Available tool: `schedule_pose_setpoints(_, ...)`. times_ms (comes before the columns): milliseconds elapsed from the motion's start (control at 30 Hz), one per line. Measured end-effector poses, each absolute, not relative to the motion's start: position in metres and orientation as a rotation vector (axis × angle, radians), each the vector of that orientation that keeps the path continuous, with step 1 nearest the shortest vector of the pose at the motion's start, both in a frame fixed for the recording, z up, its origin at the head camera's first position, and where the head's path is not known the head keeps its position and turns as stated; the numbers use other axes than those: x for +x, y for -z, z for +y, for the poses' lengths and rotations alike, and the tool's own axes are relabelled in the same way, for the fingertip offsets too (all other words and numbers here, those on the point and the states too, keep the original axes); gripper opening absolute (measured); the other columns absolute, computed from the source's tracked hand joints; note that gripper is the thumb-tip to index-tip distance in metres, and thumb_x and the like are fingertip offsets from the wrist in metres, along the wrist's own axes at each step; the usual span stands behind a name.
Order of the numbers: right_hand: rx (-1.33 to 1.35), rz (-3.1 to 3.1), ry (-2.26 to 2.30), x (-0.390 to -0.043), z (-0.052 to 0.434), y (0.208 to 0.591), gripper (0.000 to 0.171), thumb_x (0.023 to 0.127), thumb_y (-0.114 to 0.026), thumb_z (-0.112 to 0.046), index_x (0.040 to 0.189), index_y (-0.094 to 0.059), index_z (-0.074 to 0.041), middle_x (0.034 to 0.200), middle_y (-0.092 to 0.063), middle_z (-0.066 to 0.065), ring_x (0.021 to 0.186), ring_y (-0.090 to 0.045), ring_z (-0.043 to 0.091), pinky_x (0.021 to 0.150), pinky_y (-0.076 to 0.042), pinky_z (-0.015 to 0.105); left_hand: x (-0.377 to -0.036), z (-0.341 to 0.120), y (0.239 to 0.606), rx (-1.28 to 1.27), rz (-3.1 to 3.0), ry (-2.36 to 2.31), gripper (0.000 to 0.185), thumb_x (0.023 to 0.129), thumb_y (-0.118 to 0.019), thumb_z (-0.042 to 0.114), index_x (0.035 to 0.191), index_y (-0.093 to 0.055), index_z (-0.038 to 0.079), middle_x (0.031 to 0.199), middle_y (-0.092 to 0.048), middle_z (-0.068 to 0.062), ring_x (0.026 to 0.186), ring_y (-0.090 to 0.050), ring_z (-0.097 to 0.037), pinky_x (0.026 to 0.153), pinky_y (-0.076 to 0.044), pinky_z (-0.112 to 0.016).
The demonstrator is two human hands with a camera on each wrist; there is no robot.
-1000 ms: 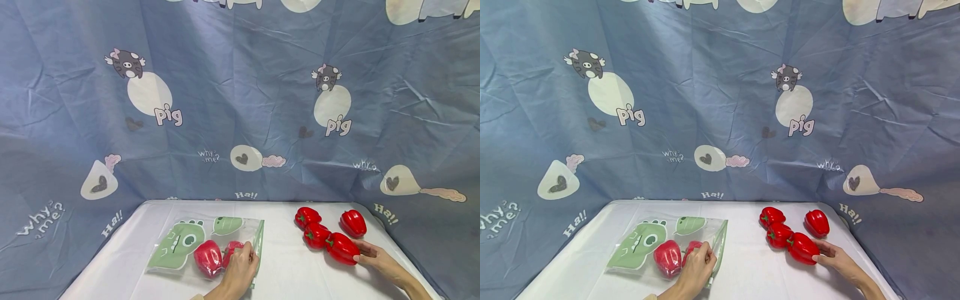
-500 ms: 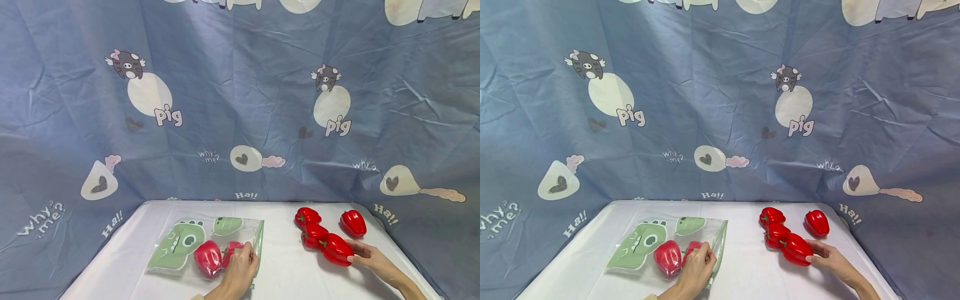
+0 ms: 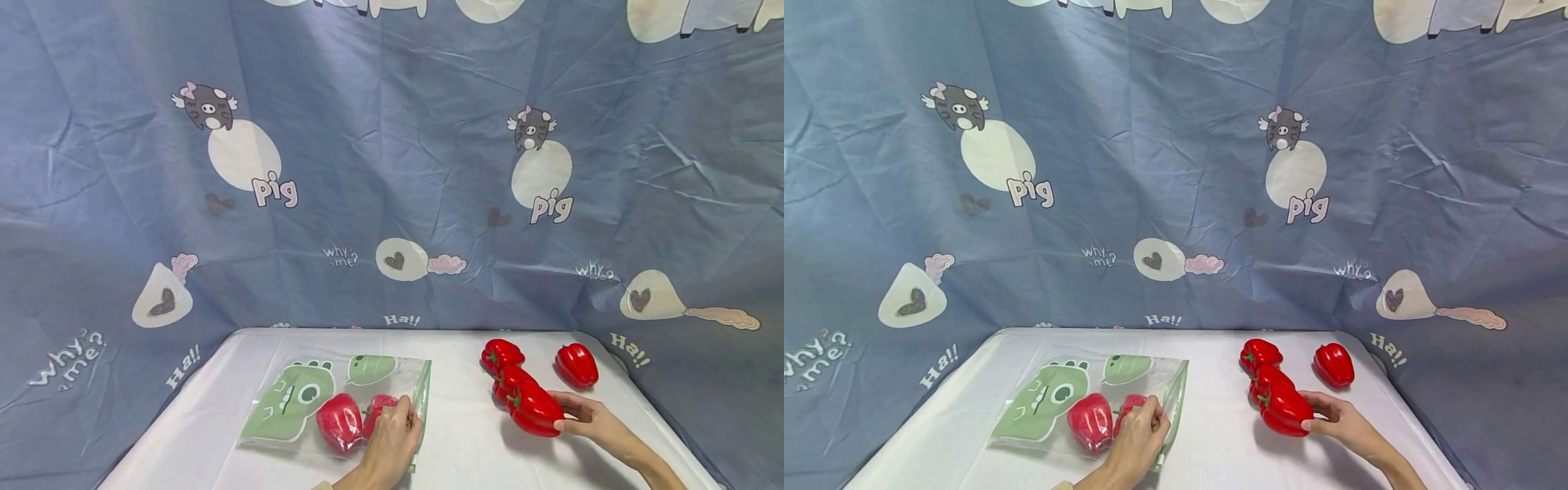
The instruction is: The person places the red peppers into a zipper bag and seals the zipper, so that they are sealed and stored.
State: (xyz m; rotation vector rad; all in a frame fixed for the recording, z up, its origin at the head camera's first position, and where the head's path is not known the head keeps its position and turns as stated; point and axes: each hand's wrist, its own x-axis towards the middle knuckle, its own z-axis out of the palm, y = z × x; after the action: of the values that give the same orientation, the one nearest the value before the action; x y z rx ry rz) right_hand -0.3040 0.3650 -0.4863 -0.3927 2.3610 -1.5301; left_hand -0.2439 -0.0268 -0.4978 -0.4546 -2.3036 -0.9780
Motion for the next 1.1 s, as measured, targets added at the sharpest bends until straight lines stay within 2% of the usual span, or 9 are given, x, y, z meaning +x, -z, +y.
schedule_pose_setpoints(100,-0.424,2.332,1.532,-0.304,0.360,0.485,0.064,0.091,-0.061,-0.020,0.141,-0.035,0.011,0.137,-0.049,0.027,0.117,-0.057,0.025,0.086,-0.054,0.031,-0.244,-0.027,0.498,-0.452,-2.297,0.968,0.019,0.080,-0.061,0.000,0.073,-0.049,0.013,0.055,-0.048,0.012,0.050,-0.042,0.005,0.043,-0.033,-0.008)
schedule_pose_setpoints(300,-0.446,2.335,1.504,-0.303,0.350,0.483,0.065,0.091,-0.062,-0.021,0.140,-0.035,0.010,0.139,-0.046,0.030,0.125,-0.050,0.041,0.088,-0.054,0.033,-0.245,-0.026,0.499,-0.444,-2.285,0.954,0.020,0.079,-0.062,0.000,0.073,-0.048,0.014,0.055,-0.047,0.012,0.050,-0.042,0.004,0.043,-0.033,-0.008)
schedule_pose_setpoints(400,-0.456,2.345,1.498,-0.303,0.346,0.484,0.064,0.090,-0.063,-0.021,0.140,-0.037,0.010,0.139,-0.046,0.031,0.126,-0.049,0.044,0.088,-0.054,0.033,-0.245,-0.026,0.499,-0.444,-2.280,0.953,0.020,0.079,-0.062,0.000,0.073,-0.048,0.014,0.054,-0.047,0.012,0.050,-0.041,0.004,0.043,-0.032,-0.008)
schedule_pose_setpoints(667,-0.510,2.311,1.484,-0.304,0.332,0.485,0.064,0.090,-0.062,-0.021,0.140,-0.038,0.009,0.139,-0.046,0.030,0.127,-0.048,0.043,0.089,-0.053,0.031,-0.246,-0.027,0.499,-0.446,-2.253,0.923,0.021,0.078,-0.063,0.000,0.072,-0.048,0.014,0.054,-0.048,0.011,0.050,-0.042,0.004,0.043,-0.033,-0.008)
schedule_pose_setpoints(900,-0.556,2.280,1.495,-0.305,0.314,0.489,0.061,0.089,-0.064,-0.021,0.139,-0.041,0.007,0.136,-0.051,0.024,0.124,-0.052,0.036,0.088,-0.053,0.028,-0.246,-0.026,0.499,-0.433,-2.275,0.924,0.019,0.078,-0.063,0.001,0.073,-0.049,0.014,0.055,-0.049,0.011,0.049,-0.042,0.005,0.043,-0.032,-0.008)
schedule_pose_setpoints(1100,-0.556,2.268,1.465,-0.303,0.296,0.493,0.063,0.088,-0.066,-0.023,0.139,-0.042,0.005,0.134,-0.055,0.022,0.119,-0.054,0.034,0.087,-0.054,0.034,-0.247,-0.027,0.498,-0.444,-2.279,0.930,0.018,0.078,-0.062,0.001,0.074,-0.050,0.013,0.055,-0.049,0.011,0.050,-0.042,0.005,0.043,-0.032,-0.007)
